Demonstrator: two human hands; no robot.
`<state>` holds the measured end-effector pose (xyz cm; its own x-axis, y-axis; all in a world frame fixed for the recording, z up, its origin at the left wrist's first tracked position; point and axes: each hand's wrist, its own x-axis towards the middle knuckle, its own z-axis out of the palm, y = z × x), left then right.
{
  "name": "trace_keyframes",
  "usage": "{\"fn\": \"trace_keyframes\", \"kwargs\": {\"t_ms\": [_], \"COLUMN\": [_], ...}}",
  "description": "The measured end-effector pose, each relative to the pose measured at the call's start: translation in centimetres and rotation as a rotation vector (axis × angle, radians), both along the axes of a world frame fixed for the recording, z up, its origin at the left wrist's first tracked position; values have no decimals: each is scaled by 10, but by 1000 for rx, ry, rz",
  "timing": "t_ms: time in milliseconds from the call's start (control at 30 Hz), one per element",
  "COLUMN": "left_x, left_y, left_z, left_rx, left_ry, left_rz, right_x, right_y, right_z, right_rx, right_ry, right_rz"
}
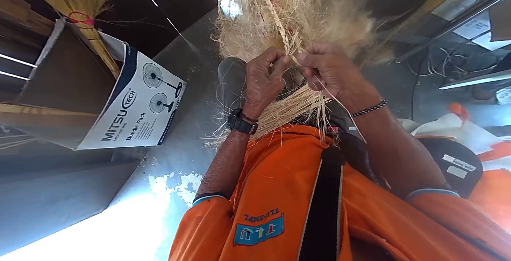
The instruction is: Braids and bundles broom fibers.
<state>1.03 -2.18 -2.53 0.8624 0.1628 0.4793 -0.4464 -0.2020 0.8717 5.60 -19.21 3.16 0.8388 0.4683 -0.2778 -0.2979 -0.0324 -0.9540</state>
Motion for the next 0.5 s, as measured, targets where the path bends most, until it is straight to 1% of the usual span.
{"fn": "trace_keyframes", "kwargs": {"t_ms": [167, 400, 500], "left_x": [0, -2, -5], "left_y": [-3, -9, -12], "left_z": [-6, -8, -6], "left_rx": [64, 211, 232], "left_ry": [-25, -51, -63], "left_rz": [46, 181, 220], "right_x": [0, -1, -6], "right_y": [-2, 0, 1], "right_z": [-3, -4, -3], "right_rx": [-35, -101, -103], "right_ry": [-53, -146, -216], "right_rz": [5, 30, 22]}}
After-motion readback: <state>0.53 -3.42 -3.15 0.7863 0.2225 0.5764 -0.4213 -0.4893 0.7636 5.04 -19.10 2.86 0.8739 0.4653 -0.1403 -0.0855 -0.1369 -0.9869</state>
